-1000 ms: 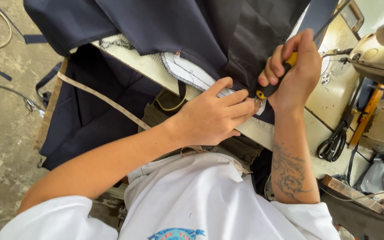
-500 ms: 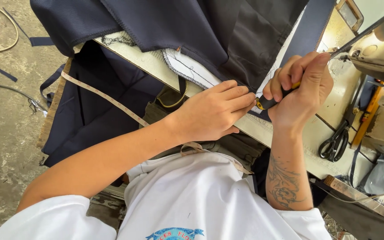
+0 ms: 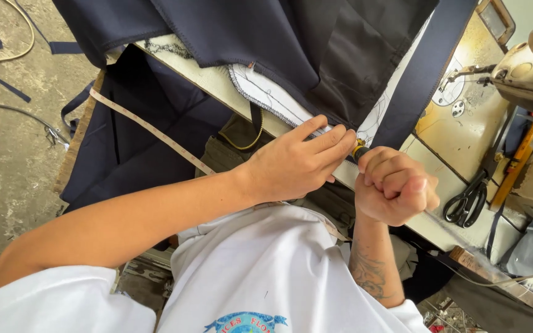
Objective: Sewing and aligning dark blue fabric pieces using an industrial sewing machine, including using a screwdriver for precision and scissors for trimming.
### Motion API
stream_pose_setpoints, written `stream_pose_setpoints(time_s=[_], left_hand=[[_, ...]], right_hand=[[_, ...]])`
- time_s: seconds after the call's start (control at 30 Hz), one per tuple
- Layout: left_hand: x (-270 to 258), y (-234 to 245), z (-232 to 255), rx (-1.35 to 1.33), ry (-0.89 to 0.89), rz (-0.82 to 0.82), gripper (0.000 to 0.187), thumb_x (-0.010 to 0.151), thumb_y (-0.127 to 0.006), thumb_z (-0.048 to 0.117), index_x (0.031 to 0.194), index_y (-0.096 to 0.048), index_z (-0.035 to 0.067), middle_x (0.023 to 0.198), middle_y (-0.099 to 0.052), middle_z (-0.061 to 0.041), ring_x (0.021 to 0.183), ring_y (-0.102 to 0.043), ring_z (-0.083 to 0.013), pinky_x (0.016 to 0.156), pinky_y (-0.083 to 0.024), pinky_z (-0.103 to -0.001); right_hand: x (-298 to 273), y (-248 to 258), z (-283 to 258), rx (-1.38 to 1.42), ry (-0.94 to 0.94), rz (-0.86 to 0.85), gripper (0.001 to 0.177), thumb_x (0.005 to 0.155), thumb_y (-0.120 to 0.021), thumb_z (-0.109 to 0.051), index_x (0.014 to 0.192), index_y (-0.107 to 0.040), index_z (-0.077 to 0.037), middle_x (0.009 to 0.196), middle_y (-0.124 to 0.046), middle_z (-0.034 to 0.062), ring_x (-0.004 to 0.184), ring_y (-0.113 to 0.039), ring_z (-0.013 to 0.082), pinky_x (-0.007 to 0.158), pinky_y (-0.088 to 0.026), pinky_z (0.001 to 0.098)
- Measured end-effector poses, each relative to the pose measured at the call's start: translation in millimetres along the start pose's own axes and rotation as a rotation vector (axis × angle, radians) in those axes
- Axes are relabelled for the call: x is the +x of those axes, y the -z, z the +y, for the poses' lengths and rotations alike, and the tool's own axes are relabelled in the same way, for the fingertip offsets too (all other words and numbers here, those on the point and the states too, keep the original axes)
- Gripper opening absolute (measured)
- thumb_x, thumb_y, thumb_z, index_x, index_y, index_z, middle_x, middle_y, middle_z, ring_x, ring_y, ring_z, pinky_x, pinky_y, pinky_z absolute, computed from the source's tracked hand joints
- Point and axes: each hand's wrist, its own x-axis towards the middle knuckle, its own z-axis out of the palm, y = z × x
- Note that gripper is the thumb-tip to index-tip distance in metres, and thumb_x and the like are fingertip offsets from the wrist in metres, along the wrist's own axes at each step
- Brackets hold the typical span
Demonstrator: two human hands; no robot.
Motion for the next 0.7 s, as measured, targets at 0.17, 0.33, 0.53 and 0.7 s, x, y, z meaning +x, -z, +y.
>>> stream_pose_setpoints(time_s=[0.17,0.33,0.53,0.7], left_hand=[[-7.0,-21.7,4.2,-0.228,-0.065,0.034,0.039,0.108,-0.065,0.023,0.126,-0.073,-0.01,0.133,-0.062,-0.024,0.126,-0.057,-0.0333,0.112,-0.043,-0.052],[-8.5,-23.9,7.4,-0.253,-0.049,0.053,0.04,0.107,-0.066,0.023,0.126,-0.073,-0.011,0.135,-0.062,-0.024,0.125,-0.058,-0.0338,0.112,-0.043,-0.052],[-5.5,-15.9,4.0,-0.305,-0.036,0.052,0.044,0.108,-0.065,0.026,0.13,-0.07,-0.012,0.139,-0.061,-0.024,0.127,-0.058,-0.0357,0.113,-0.044,-0.051],[4.1,11.4,-0.3,-0.112,0.024,-0.098,0.059,0.095,-0.082,0.044,0.135,-0.072,0.002,0.133,-0.06,-0.003,0.122,-0.058,-0.0202,0.107,-0.045,-0.036]], right_hand=[[-18.7,42.6,16.8,0.094,0.115,-0.08,0.057,0.11,-0.03,-0.019,0.054,-0.031,-0.018,0.045,-0.034,0.0045,0.033,-0.034,0.0143,0.035,-0.048,0.0426],[-22.4,41.8,5.1,0.153,-0.017,0.066,0.054,0.11,-0.033,-0.027,0.056,-0.026,-0.022,0.044,-0.024,-0.0004,0.033,-0.028,0.0132,0.039,-0.044,0.0381],[2.2,44.3,-10.5,0.24,-0.353,0.315,0.05,0.112,-0.042,-0.037,0.067,-0.025,-0.022,0.053,-0.013,-0.0053,0.038,-0.021,0.0124,0.043,-0.037,0.0331],[34.6,21.3,-45.3,0.073,-0.376,0.389,0.05,0.106,-0.049,-0.038,0.062,-0.033,-0.018,0.052,-0.02,-0.0006,0.04,-0.021,0.0134,0.039,-0.029,0.0335]])
